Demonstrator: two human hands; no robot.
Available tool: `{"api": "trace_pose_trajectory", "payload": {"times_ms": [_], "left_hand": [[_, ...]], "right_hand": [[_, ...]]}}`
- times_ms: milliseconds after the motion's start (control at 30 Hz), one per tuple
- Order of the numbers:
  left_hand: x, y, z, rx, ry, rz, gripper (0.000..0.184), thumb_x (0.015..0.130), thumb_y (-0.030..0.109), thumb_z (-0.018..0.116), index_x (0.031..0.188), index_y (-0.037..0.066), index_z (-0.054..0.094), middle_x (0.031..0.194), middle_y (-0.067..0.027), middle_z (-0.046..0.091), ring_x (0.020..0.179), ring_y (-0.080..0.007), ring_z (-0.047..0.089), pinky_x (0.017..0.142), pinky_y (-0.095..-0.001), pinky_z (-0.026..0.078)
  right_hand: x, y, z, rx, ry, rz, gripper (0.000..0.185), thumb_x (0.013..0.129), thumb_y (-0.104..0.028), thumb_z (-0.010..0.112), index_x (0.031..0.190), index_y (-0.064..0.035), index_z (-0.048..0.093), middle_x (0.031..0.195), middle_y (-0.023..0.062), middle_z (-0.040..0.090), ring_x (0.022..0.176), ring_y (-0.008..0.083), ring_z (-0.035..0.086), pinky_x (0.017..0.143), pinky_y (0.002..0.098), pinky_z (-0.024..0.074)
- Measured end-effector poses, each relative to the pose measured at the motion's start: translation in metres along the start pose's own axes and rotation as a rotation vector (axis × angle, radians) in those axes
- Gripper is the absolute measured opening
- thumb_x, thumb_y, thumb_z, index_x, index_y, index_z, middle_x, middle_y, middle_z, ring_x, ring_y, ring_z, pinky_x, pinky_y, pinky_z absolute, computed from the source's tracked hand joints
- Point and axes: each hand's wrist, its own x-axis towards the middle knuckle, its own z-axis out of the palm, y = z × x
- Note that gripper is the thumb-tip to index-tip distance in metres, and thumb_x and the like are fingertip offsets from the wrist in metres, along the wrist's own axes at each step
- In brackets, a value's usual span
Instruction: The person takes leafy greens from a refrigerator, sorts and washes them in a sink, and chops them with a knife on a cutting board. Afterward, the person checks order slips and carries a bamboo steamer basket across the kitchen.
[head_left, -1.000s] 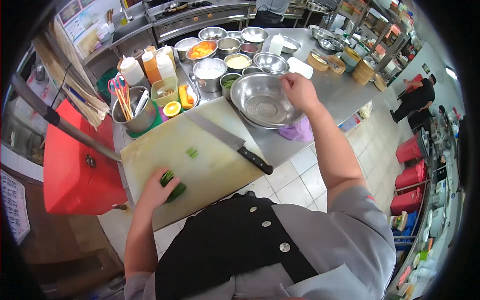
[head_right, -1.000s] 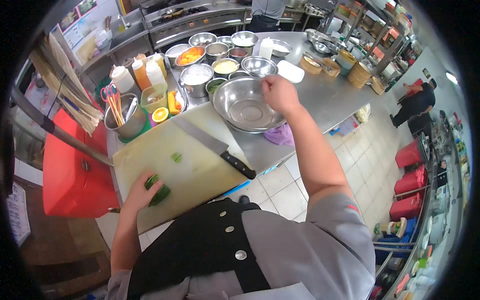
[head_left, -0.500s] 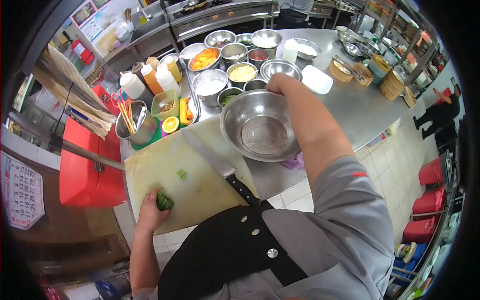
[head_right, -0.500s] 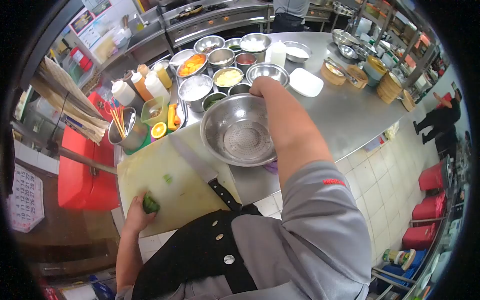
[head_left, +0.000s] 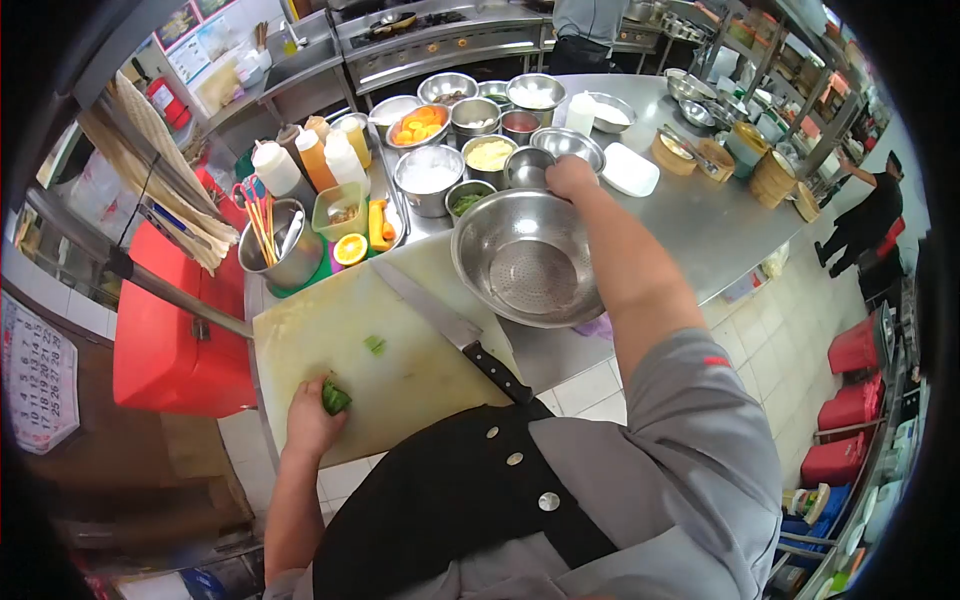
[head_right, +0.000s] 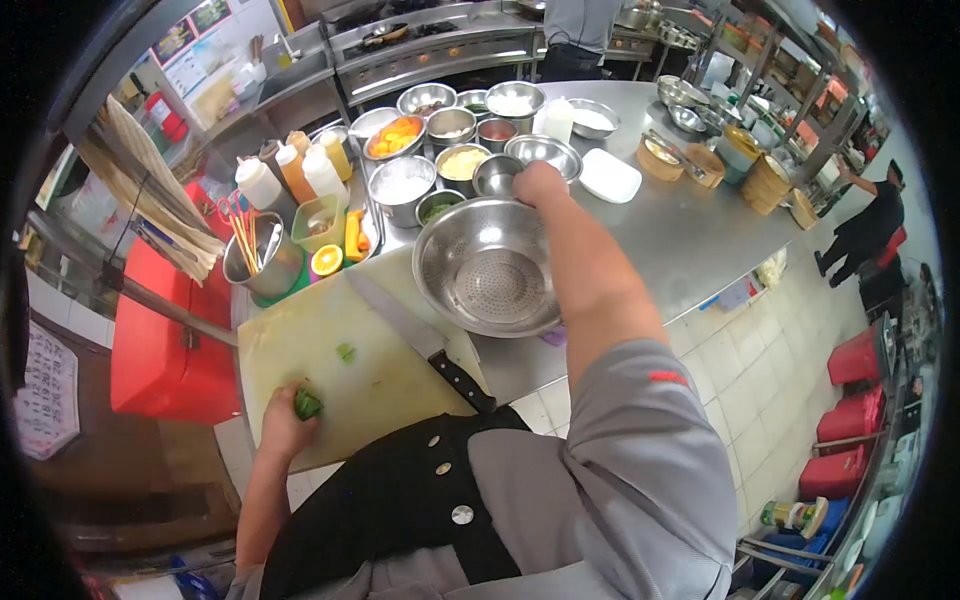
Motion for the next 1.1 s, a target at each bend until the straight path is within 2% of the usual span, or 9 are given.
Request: {"api": "trace_pose_trajectory", "payload": {"times_ms": [167, 400, 500, 567, 600, 667, 767, 967, 1100], "left_hand": [[-0.006, 0.001, -0.012, -0.064, 0.049, 0.073, 0.062, 0.072, 0.018, 0.078, 0.129, 0.005, 0.056, 0.113, -0.0202, 0.059, 0.109, -0.0377, 0.059, 0.094, -0.0435, 0.05], [0.004, -0.027, -0.005, -0.271, 0.112, 0.121, 0.045, 0.086, 0.022, 0.071, 0.125, 0.003, 0.058, 0.107, -0.0217, 0.066, 0.103, -0.0383, 0.064, 0.091, -0.044, 0.051], [0.019, -0.036, -0.013, -0.218, 0.002, 0.051, 0.032, 0.097, 0.028, 0.057, 0.111, 0.0, 0.063, 0.102, -0.027, 0.066, 0.104, -0.0416, 0.063, 0.088, -0.0447, 0.05], [0.037, -0.053, -0.016, -0.143, -0.048, 0.135, 0.037, 0.099, 0.031, 0.055, 0.093, -0.004, 0.062, 0.091, -0.0292, 0.063, 0.085, -0.045, 0.059, 0.075, -0.0465, 0.047], [0.046, -0.067, -0.009, -0.13, -0.034, 0.141, 0.039, 0.099, 0.033, 0.056, 0.087, -0.005, 0.061, 0.086, -0.0262, 0.062, 0.077, -0.0369, 0.06, 0.07, -0.0446, 0.045], [0.049, -0.061, -0.025, -0.282, -0.165, -0.022, 0.034, 0.097, 0.031, 0.061, 0.092, -0.002, 0.064, 0.085, -0.0195, 0.065, 0.079, -0.0254, 0.063, 0.071, -0.0387, 0.048], [0.051, -0.073, -0.021, -0.422, -0.094, -0.039, 0.027, 0.094, 0.027, 0.065, 0.1, 0.001, 0.066, 0.087, -0.0126, 0.067, 0.082, -0.017, 0.063, 0.074, -0.0331, 0.049], [0.059, -0.11, -0.017, -0.379, -0.248, -0.008, 0.029, 0.093, 0.023, 0.067, 0.111, 0.0, 0.066, 0.092, -0.009, 0.07, 0.086, -0.014, 0.062, 0.079, -0.032, 0.05], [0.056, -0.106, -0.021, -0.625, -0.194, -0.005, 0.031, 0.088, 0.029, 0.071, 0.101, 0.001, 0.069, 0.091, -0.0131, 0.071, 0.089, -0.0212, 0.065, 0.084, -0.0325, 0.051]], "right_hand": [[-0.005, -0.009, -0.026, 0.167, 0.347, 0.036, 0.034, 0.091, -0.033, 0.053, 0.098, -0.0041, 0.07, 0.102, 0.0228, 0.07, 0.1, 0.041, 0.066, 0.089, 0.0479, 0.0517], [-0.012, -0.063, -0.068, 0.078, 0.448, -0.209, 0.037, 0.093, -0.036, 0.052, 0.095, -0.0025, 0.068, 0.095, 0.0251, 0.069, 0.093, 0.0434, 0.066, 0.086, 0.0511, 0.051], [-0.031, -0.117, -0.072, -0.05, 0.2, -0.358, 0.046, 0.091, -0.044, 0.052, 0.097, -0.0021, 0.071, 0.087, 0.0232, 0.072, 0.087, 0.038, 0.07, 0.081, 0.0459, 0.0538], [-0.05, -0.154, -0.055, 0.246, 0.027, -0.493, 0.041, 0.092, -0.039, 0.057, 0.094, 0.0002, 0.068, 0.076, 0.0155, 0.071, 0.074, 0.0277, 0.072, 0.074, 0.0414, 0.0534], [-0.068, -0.168, -0.045, 0.3, -0.041, -0.536, 0.039, 0.092, -0.037, 0.057, 0.093, 0.0008, 0.067, 0.073, 0.013, 0.071, 0.07, 0.0243, 0.071, 0.072, 0.0397, 0.053], [-0.097, -0.197, -0.019, 0.304, -0.125, -0.603, 0.037, 0.093, -0.035, 0.057, 0.092, 0.0009, 0.066, 0.071, 0.0124, 0.07, 0.068, 0.023, 0.071, 0.07, 0.0384, 0.0526], [-0.137, -0.234, -0.007, 0.265, -0.248, -0.657, 0.037, 0.093, -0.035, 0.057, 0.092, 0.001, 0.067, 0.071, 0.0121, 0.069, 0.067, 0.0219, 0.071, 0.068, 0.0365, 0.0528], [-0.184, -0.284, 0.048, 0.29, -0.531, -0.567, 0.035, 0.096, -0.033, 0.057, 0.092, 0.0013, 0.063, 0.076, 0.0091, 0.067, 0.067, 0.0164, 0.07, 0.06, 0.0325, 0.0518], [-0.202, -0.303, 0.092, 0.348, -0.763, -0.45, 0.044, 0.095, -0.039, 0.052, 0.1, 0.0025, 0.065, 0.089, 0.0099, 0.073, 0.071, 0.0194, 0.072, 0.062, 0.0354, 0.0561]]}}
